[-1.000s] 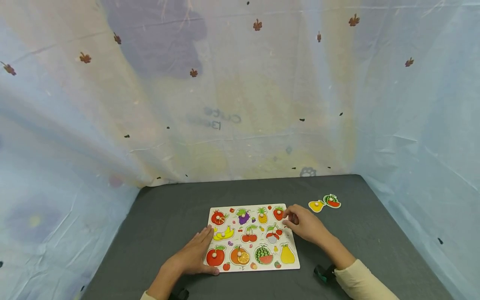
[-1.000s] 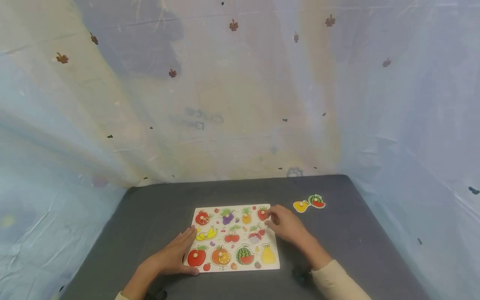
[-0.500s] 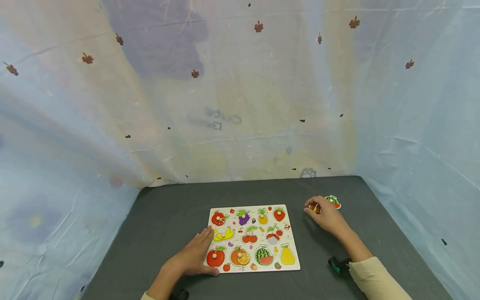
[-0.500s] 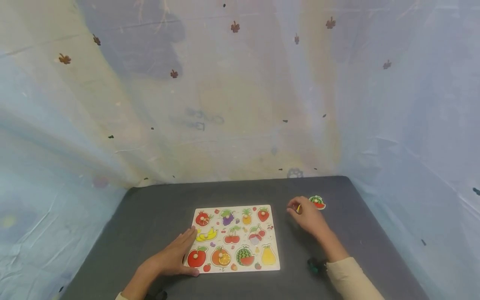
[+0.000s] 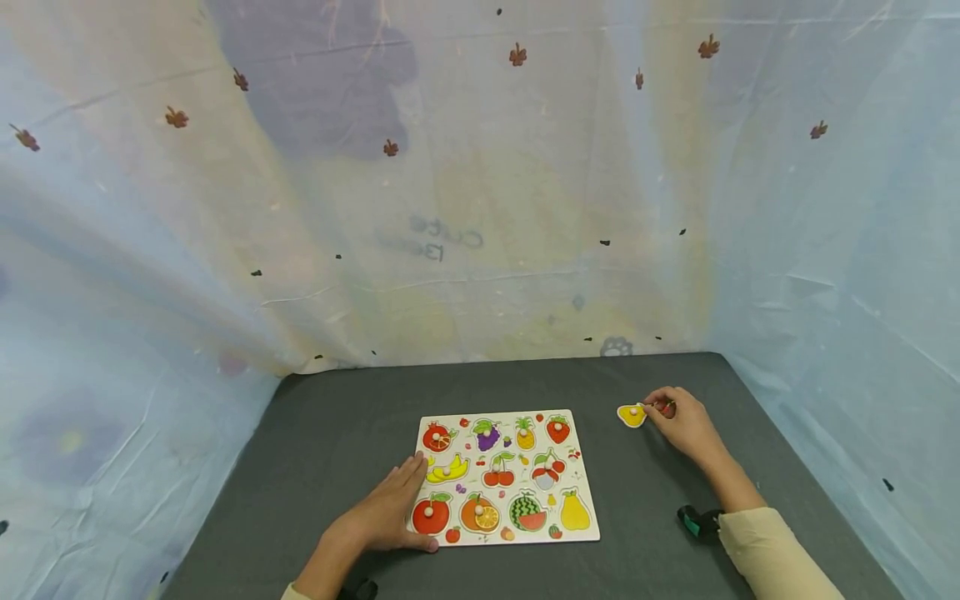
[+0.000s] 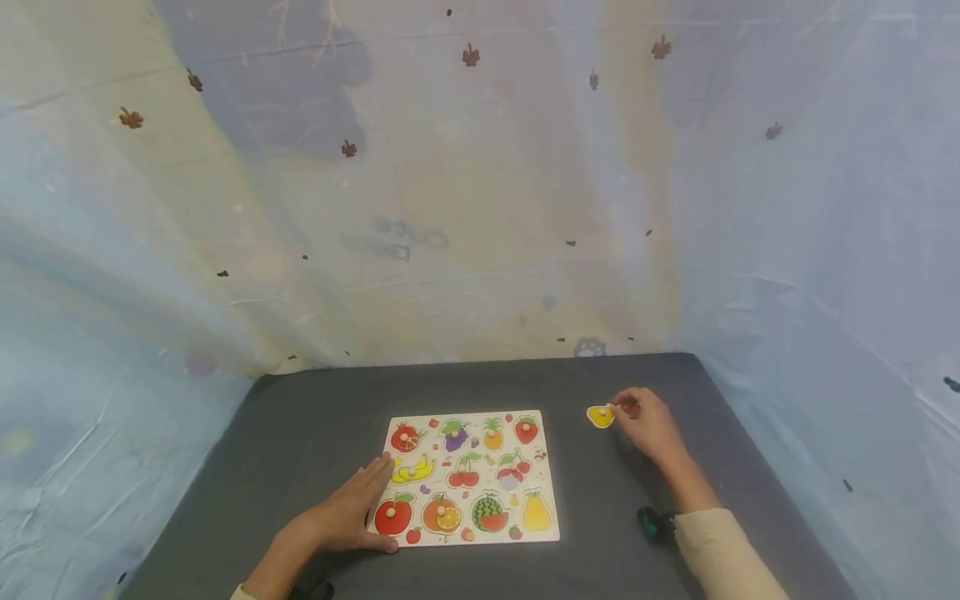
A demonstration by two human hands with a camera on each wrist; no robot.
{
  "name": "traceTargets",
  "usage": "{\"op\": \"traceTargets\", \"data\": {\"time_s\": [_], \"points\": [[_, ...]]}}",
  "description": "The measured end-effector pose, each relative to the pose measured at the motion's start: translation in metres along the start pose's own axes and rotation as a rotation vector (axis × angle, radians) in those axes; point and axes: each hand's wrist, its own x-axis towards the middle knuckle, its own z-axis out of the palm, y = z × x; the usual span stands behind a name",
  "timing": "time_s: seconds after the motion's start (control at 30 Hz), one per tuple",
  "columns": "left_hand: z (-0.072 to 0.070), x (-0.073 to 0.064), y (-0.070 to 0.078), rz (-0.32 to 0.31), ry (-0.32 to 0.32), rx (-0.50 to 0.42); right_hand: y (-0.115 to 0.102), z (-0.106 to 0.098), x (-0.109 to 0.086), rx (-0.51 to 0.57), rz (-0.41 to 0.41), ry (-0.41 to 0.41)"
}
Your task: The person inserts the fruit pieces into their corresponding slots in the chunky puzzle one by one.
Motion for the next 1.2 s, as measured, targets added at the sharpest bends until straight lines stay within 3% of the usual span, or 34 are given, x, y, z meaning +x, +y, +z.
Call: {"op": "traceTargets", "data": {"time_s": [0.17, 0.6, 1.2], "points": [[-0.001, 0.000, 0.000, -0.002, -0.003, -0.003, 0.018, -0.005, 0.006, -0.015, 0.032, 0.005], [-0.001, 0.000, 0.001, -0.010, -0.009, 0.003, 0.043, -0.012, 0.020, -0.052, 0.126, -0.079], [-0.002, 0.001, 0.002, -0.014, -0.014, 0.013, 0.053, -0.007, 0.028, -0.027, 0.167, -0.139]]}}
